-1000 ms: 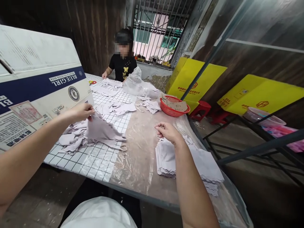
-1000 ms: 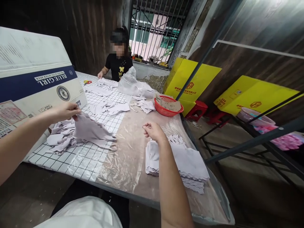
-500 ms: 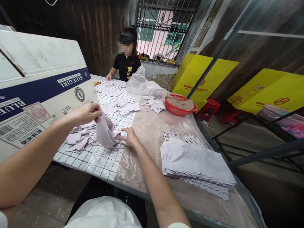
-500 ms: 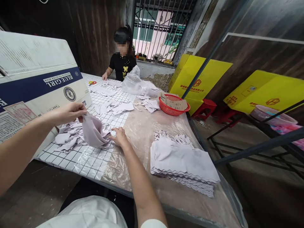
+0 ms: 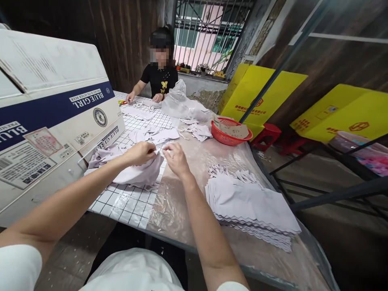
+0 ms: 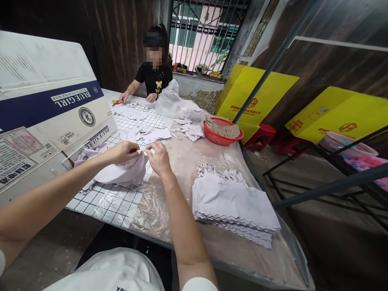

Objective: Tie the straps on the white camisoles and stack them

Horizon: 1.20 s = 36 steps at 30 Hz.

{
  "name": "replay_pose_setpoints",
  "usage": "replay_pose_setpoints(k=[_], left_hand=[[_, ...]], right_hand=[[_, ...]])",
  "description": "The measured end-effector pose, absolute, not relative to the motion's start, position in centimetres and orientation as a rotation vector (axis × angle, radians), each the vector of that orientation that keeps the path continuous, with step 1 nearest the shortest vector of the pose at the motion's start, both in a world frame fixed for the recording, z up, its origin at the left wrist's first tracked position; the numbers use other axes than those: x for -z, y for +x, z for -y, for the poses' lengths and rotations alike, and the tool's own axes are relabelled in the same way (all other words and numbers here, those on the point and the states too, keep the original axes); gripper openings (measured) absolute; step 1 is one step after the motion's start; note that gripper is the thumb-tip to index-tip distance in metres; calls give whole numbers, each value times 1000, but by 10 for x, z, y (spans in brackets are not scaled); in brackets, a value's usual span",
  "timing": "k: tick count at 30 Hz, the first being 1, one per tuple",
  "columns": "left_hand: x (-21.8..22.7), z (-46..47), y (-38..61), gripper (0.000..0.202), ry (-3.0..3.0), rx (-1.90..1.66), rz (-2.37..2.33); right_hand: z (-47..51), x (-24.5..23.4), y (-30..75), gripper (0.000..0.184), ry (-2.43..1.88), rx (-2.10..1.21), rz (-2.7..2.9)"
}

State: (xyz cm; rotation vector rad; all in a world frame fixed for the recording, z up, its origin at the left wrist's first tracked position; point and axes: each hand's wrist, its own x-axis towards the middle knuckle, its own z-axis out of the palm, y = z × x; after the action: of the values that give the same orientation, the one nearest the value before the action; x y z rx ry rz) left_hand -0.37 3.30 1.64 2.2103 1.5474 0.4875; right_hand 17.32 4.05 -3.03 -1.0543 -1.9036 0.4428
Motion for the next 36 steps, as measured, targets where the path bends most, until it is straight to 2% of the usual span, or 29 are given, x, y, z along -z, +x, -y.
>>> replay_pose_setpoints(k=[2,7,9,12,15,18,22,28,33,36], left_hand=[[-33,-39,10,20,2065,-668,-1552],[-85,-44,40,13,1498,-1215,-1289],[-97,-41,41,12,1339,-1362,-1200],[-89,-30,24,8,1157,-1415,-1198],[-38,-10,-8,2,1016,-1254,-1365],[33,15,-41,21,927,-917,-1594],[95,35,-67,44,922,-737,-1741],[103,19,-61,54,977,-590,-1808],[114,4,-32,48,1426,-446,-1959],[119,2,-20,33,1585,-374,-2090]], right_hand=[[-27,27,182,13,-1123,-377,1687],[6,49,191,56,-1230,-339,1417],[11,58,198,63,-1265,-306,1424],[12,65,221,57,-1334,-157,1404],[17,77,248,38,-1390,-89,1472],[25,101,263,19,-1446,-198,1706],[24,135,267,13,-1592,-337,1810],[6,148,256,16,-1830,-347,1714],[0,156,233,22,-1823,-156,1866],[-4,154,227,11,-1799,-148,1869]])
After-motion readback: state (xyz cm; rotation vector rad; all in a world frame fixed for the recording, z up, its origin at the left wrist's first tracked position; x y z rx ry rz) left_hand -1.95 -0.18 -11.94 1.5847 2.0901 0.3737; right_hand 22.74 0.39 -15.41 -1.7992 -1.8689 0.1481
